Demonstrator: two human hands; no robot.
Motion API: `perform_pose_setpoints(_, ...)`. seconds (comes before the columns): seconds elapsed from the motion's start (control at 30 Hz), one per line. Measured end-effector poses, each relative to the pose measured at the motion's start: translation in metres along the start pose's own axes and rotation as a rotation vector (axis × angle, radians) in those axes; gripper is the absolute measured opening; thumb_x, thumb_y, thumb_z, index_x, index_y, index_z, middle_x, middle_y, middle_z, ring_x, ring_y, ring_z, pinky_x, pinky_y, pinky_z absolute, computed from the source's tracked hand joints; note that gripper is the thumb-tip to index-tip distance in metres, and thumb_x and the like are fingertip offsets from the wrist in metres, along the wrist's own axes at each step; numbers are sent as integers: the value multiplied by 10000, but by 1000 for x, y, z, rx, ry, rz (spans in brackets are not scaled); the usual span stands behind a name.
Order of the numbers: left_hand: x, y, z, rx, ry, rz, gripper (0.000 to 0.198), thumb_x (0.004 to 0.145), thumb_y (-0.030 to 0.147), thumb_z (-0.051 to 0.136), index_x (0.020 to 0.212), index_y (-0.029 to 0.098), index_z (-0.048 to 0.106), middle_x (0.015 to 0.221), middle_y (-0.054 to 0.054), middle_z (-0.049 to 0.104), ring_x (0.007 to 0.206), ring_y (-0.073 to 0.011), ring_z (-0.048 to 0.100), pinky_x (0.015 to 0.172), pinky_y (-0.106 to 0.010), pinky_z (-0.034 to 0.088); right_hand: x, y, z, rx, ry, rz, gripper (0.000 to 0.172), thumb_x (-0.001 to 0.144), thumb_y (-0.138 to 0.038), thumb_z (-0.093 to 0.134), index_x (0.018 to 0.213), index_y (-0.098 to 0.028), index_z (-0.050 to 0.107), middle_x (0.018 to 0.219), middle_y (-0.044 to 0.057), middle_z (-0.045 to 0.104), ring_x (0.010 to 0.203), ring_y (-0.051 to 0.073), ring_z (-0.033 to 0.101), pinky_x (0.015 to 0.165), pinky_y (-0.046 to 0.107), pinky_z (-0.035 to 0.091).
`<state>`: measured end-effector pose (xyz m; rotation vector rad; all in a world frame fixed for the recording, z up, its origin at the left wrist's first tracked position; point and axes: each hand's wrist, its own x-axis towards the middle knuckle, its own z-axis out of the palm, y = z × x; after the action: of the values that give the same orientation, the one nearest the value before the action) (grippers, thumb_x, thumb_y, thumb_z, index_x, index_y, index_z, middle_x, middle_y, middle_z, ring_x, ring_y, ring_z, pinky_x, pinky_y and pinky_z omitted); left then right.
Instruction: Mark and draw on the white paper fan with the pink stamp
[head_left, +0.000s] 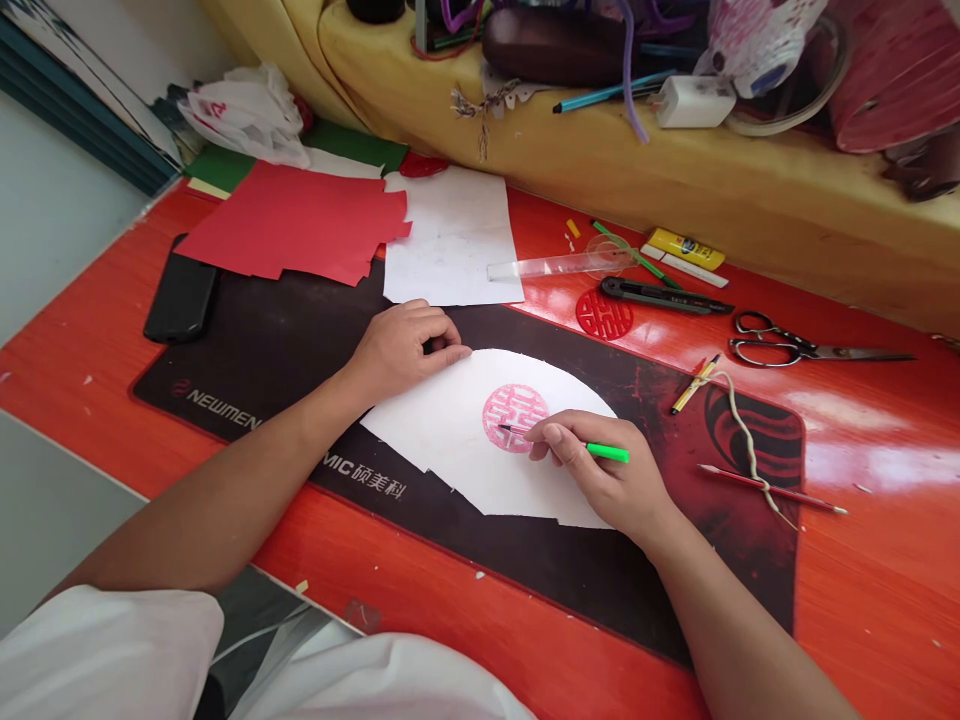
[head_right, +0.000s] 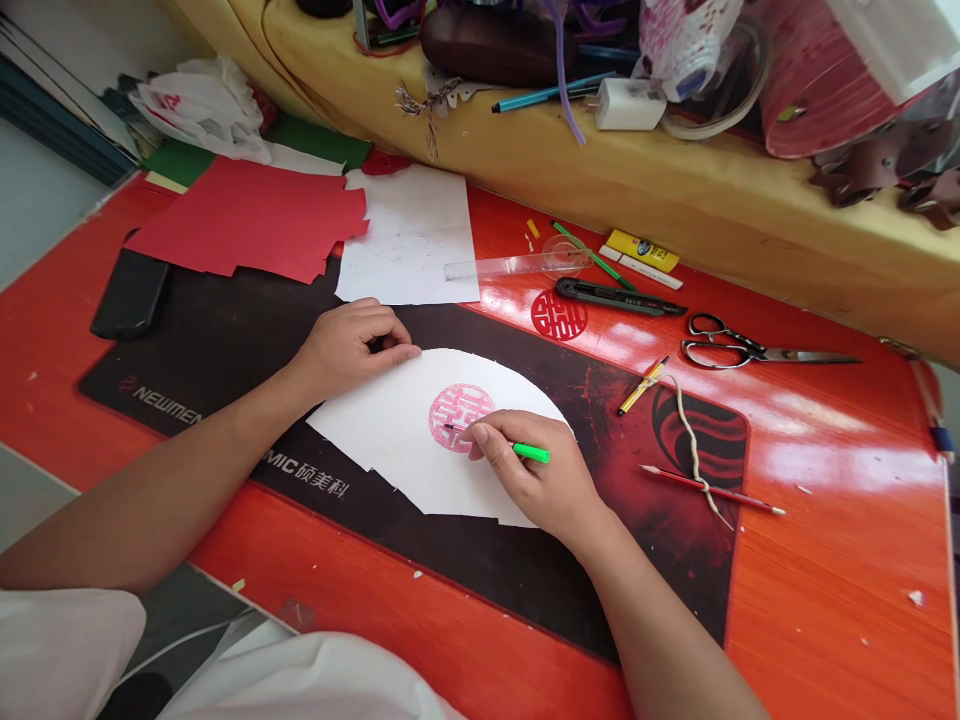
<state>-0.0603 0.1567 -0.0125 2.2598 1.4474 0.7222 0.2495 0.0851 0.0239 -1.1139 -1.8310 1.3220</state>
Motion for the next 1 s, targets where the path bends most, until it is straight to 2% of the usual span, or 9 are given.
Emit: perform_pose_setpoints(1.0, -1, -1, 2, 0, 18, 18, 270, 1018, 419, 727, 818, 238, 718, 785, 5, 734, 816, -207, 639, 759, -356, 464, -1, 2, -1, 14, 12, -17, 392, 1159, -424, 590, 925, -215, 826, 827, 36, 823, 698, 158, 707, 677, 271, 539)
